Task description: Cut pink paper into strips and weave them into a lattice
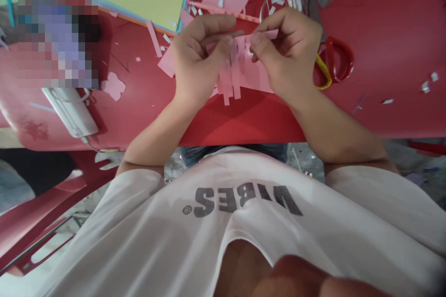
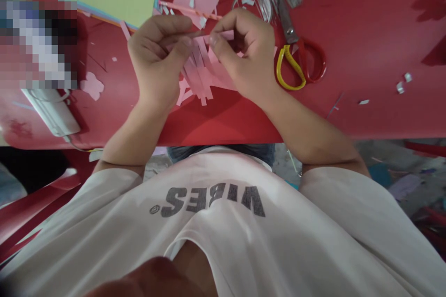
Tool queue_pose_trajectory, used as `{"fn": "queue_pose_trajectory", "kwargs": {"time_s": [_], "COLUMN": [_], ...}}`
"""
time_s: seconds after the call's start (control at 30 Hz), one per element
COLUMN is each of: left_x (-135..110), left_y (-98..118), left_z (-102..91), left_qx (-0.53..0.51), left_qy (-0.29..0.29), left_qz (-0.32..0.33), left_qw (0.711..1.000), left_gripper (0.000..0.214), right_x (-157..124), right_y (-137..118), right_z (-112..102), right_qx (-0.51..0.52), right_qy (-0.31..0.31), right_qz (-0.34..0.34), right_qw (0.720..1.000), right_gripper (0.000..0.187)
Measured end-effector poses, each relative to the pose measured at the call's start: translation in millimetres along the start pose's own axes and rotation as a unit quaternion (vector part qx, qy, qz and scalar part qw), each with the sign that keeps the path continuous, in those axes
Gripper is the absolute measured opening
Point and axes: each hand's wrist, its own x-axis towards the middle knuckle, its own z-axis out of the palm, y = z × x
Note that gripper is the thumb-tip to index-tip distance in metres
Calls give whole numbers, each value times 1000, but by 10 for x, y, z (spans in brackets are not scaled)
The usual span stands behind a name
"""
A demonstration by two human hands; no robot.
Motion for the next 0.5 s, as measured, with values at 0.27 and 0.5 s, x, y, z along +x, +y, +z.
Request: {"fn": "queue_pose_trajectory", "kwargs": {"time_s": [0.27,0.5], "left_x": [-18,-5], "left_y": [181,108], "left_z": [-24,-26], "left_qx": [71,86], "left_qy": [-44,-35], "left_qz": [-45,-26], "left_qw": [996,995], "left_gripper": [54,49], "right_x": [-68,-88], "right_y": [18,-118], "right_z": [10,4], "right_qx": [-32,-56], "right_qy": [-4,-15], "right_qz": [-5,19], "right_qw": [999,998], "right_gripper": [19,15]}}
